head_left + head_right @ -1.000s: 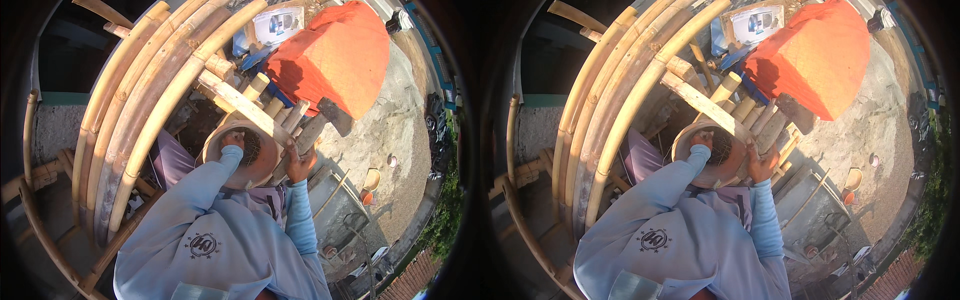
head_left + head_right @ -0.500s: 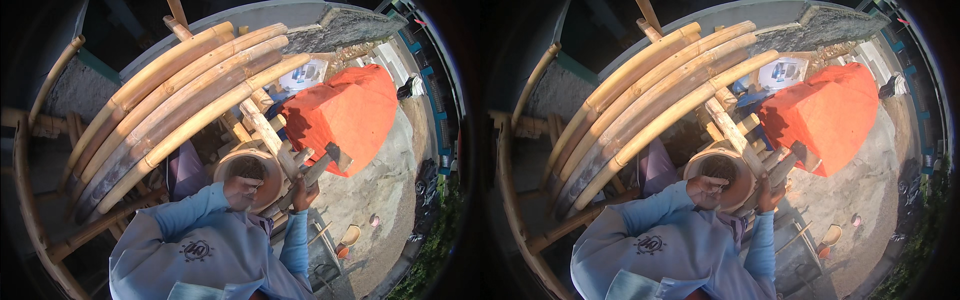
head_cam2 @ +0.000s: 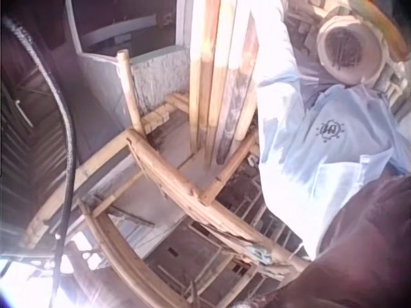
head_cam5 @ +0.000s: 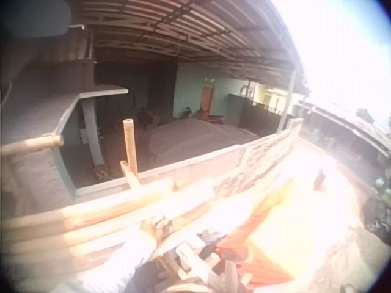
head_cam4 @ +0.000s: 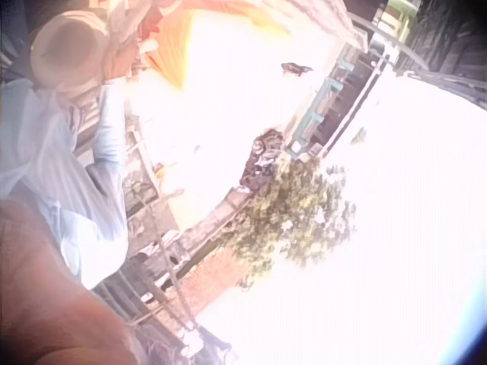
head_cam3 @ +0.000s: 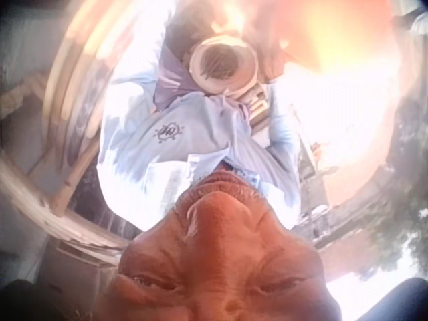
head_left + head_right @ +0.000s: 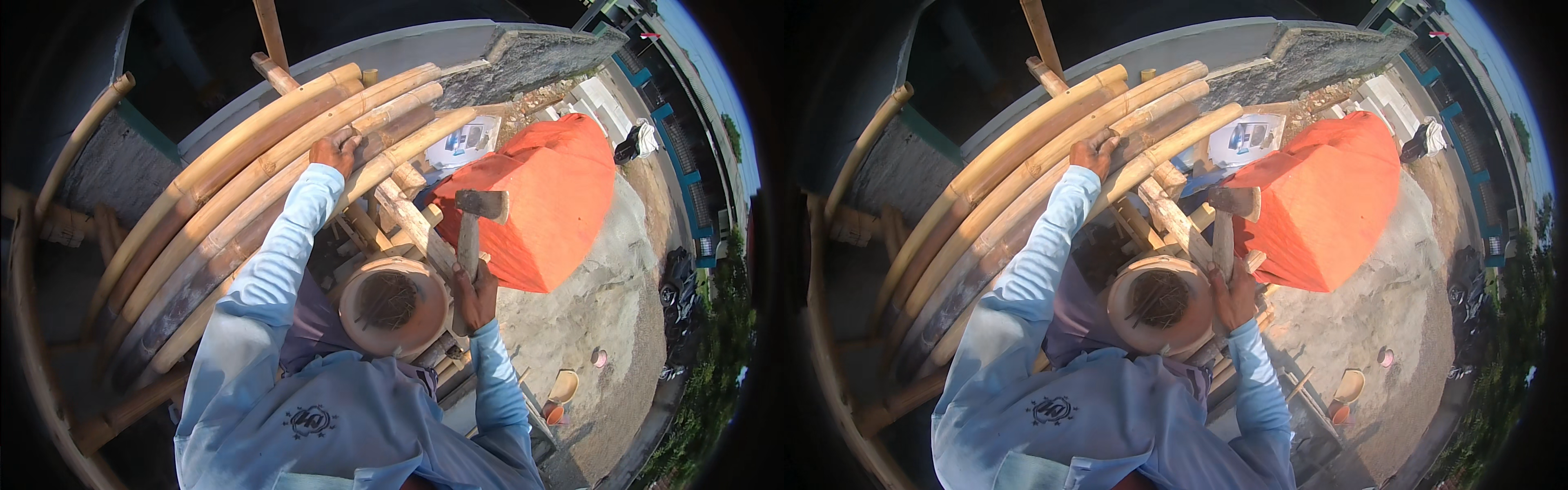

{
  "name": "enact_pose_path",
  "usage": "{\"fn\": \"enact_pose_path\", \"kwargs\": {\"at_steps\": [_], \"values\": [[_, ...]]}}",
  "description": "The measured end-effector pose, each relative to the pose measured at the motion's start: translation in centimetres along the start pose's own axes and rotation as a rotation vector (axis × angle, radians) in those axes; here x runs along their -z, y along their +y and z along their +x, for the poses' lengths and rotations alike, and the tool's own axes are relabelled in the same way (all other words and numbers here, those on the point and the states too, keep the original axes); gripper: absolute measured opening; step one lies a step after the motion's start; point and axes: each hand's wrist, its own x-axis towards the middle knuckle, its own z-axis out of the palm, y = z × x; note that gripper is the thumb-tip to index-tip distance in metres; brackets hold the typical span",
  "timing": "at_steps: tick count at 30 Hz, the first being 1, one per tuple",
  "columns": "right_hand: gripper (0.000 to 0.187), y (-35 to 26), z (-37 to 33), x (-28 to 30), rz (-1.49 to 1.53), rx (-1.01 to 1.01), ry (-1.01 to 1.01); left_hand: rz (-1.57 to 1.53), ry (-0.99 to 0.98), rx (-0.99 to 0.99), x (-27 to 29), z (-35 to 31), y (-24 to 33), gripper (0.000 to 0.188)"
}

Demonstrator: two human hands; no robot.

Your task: The person assembles a bamboo structure by positioning bamboo poles and hammering nails into them. They repeatedly retrieve nails from a small container and use a hammer to secure the pieces together.

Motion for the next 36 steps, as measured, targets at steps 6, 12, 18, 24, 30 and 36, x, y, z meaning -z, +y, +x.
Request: {"fn": "enact_pose_path", "kwargs": {"at_steps": [6, 12, 18, 24, 30, 36], "values": [[0.024, -12.7, 6.2, 2.2, 0.135, 0.302, 0.045, 0.028, -0.006, -0.085, -2.0, -0.4, 0.5, 0.021], [0.022, -20.0, 11.5, -0.3, 0.154, 0.608, 0.143, 0.115, 0.012, -0.188, -1.6, -0.5, 0.0, 0.024], [0.027, -11.5, 13.3, -5.6, -0.732, 0.407, -0.259, 0.151, 0.005, -0.241, -2.5, -0.6, -0.6, 0.024], [0.037, -20.2, 12.5, -3.2, 0.017, 0.499, -0.038, 0.195, -0.004, -0.184, -0.8, -0.9, -0.6, 0.024], [0.032, -9.6, 13.3, -5.3, -0.542, 0.505, -0.128, 0.184, -0.111, -0.119, -1.8, -0.9, 0.8, 0.025], [0.028, -18.0, 13.1, -3.8, 0.029, 0.472, -0.039, 0.084, 0.000, -0.169, -0.8, -0.7, -0.4, 0.028]]}}
